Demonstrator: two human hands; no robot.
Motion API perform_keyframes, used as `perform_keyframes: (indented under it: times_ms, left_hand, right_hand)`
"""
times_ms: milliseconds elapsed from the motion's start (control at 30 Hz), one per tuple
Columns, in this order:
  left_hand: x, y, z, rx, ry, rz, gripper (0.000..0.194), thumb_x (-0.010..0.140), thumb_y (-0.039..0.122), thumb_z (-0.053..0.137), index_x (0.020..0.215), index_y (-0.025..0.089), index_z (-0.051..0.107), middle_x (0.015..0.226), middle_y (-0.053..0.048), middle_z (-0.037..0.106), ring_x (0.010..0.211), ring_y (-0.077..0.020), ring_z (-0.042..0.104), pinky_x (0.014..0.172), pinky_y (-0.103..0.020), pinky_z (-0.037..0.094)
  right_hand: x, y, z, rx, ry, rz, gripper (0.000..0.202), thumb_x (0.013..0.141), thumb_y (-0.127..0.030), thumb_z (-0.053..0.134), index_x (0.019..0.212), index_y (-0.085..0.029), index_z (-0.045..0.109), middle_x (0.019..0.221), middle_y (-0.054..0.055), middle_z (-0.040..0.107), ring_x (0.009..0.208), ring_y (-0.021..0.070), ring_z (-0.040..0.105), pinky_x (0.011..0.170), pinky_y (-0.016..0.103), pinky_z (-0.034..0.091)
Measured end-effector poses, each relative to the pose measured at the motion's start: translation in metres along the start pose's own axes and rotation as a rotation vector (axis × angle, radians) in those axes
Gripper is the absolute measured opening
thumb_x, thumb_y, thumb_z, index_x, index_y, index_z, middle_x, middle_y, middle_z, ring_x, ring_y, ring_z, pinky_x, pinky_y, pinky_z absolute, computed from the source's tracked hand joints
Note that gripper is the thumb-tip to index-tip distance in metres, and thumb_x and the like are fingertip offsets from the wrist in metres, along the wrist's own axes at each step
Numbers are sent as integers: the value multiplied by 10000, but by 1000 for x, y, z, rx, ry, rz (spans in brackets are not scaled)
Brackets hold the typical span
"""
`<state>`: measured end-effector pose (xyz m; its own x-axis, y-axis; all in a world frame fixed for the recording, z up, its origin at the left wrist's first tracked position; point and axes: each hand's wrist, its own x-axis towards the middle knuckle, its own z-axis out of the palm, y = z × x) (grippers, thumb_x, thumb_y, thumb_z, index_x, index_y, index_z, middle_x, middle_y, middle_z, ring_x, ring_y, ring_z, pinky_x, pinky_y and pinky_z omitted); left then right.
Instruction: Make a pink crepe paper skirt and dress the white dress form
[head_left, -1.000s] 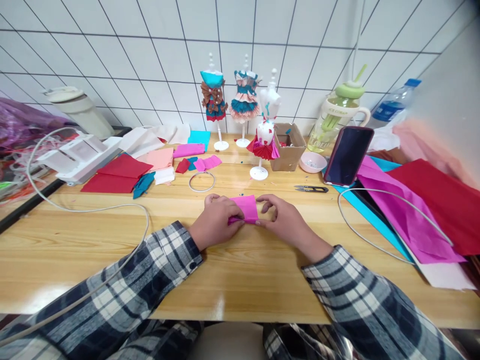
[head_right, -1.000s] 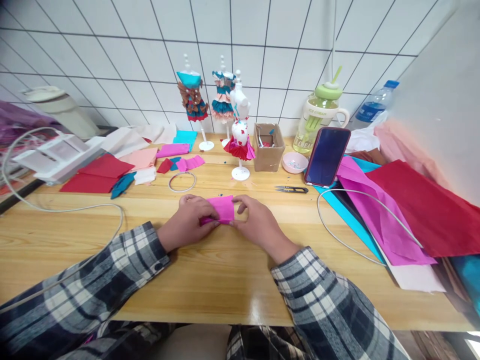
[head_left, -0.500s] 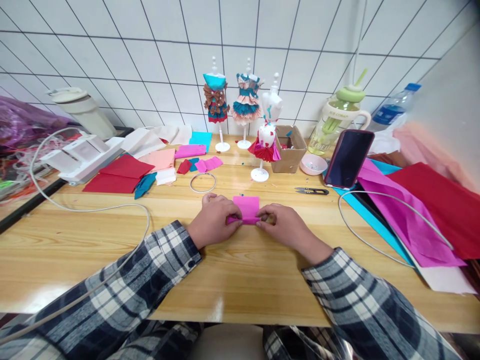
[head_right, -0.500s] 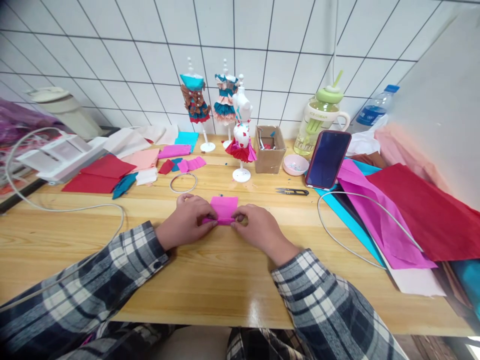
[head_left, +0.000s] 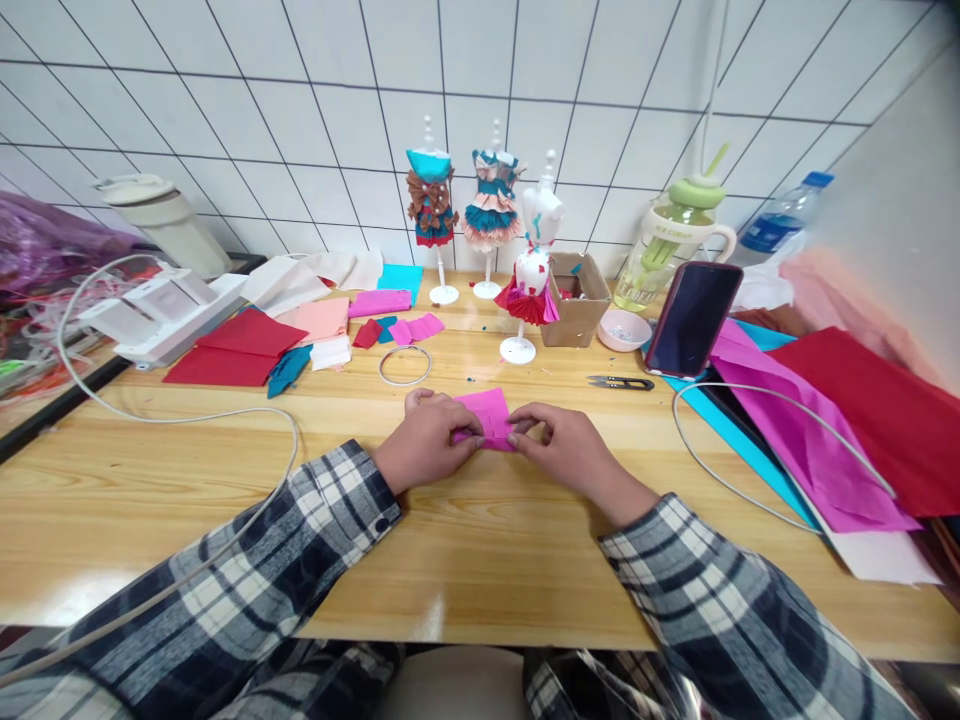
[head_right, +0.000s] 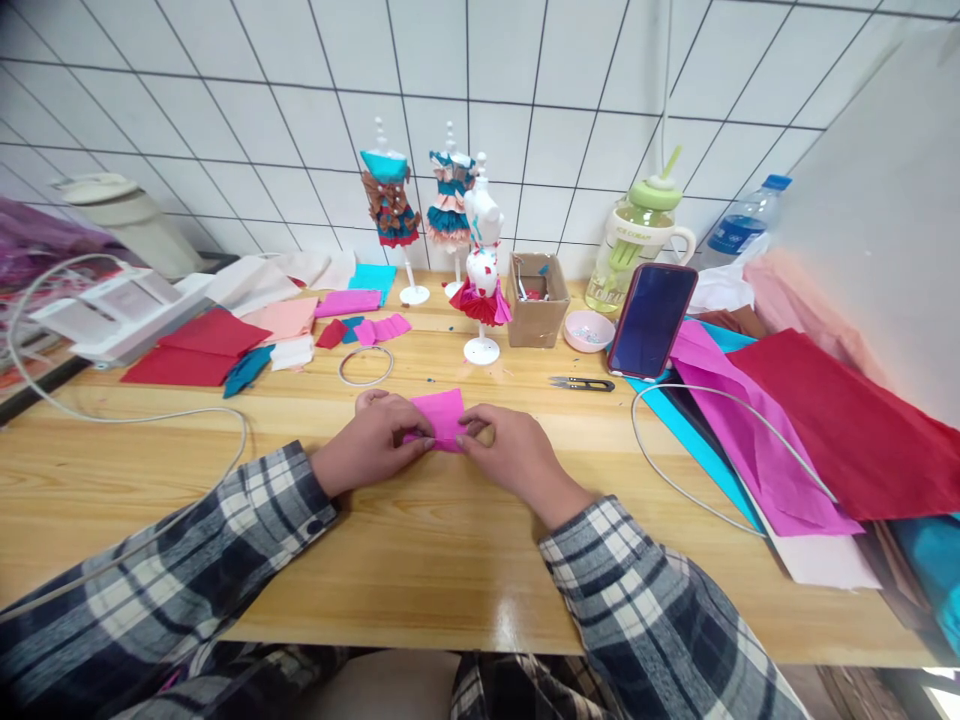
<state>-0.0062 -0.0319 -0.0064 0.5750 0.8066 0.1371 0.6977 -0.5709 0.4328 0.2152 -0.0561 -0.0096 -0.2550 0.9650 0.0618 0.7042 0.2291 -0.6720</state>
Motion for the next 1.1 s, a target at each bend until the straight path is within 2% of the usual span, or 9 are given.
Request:
perform_keyframes:
  times_ms: [100, 200, 300, 567, 733, 967, 1100]
  left_hand:
    - [1, -1, 0, -17, -3, -3, 125, 815, 343, 621, 822, 240, 691, 789, 15, 696, 840, -185, 595, 916, -424, 233]
    - [1, 0, -2, -23, -6, 0, 117, 812, 332, 622, 836, 243, 695, 806, 15, 700, 853, -186, 595, 926, -435, 219]
    - [1, 1, -4, -21, -14, -1, 127, 811, 333, 622, 842, 238, 699, 810, 8, 702, 865, -189, 594, 928, -432, 222]
    - [0, 2, -3, -25, -16, -29, 190, 814, 336, 601, 959, 262, 699, 844, 2, 713, 868, -193, 605, 948, -433, 228]
    - [2, 4, 0, -5, -15, -38, 211, 848, 324, 554, 1001, 260, 686, 969, -18, 727, 918, -203, 617, 930, -435, 244]
    - [4, 1, 8, 87, 52, -28, 191, 853, 274, 546, 983, 288, 685, 924, -2, 706, 918, -215, 594, 911, -456, 257]
    - [3, 8, 4, 221, 162, 39, 234, 830, 244, 570, 1035, 277, 678, 991, -40, 673, 968, -247, 546, 871, -456, 282]
  right_hand:
    - [-1, -2, -2, -58, 34, -108, 306, 742, -366, 735, 1028, -263, 702, 1041, 35, 674, 882, 182, 625, 750, 297, 459]
    - [0, 0, -2, -87, 1, -156, 240, 745, -284, 735, 981, -258, 700, 1023, 24, 689, 938, 190, 621, 810, 310, 454]
    - [1, 4, 0, -82, -21, -123, 178, 781, -217, 687, 952, -263, 700, 937, -5, 723, 891, 178, 634, 802, 309, 445]
    - [3, 3, 3, 5, -48, -3, 289, 795, -171, 619, 1068, -263, 646, 865, -30, 720, 681, 126, 591, 617, 246, 400]
    - [8, 7, 6, 2, -28, 34, 153, 794, -198, 613, 935, -232, 663, 774, -29, 692, 630, 113, 561, 589, 233, 384]
    - [18, 9, 5, 35, -65, 73, 108, 766, -218, 608, 817, -229, 703, 744, -25, 701, 663, 121, 599, 595, 228, 400]
    - [28, 7, 1, -14, -121, 128, 105, 724, -207, 613, 744, -228, 714, 688, -28, 689, 647, 124, 597, 588, 228, 404]
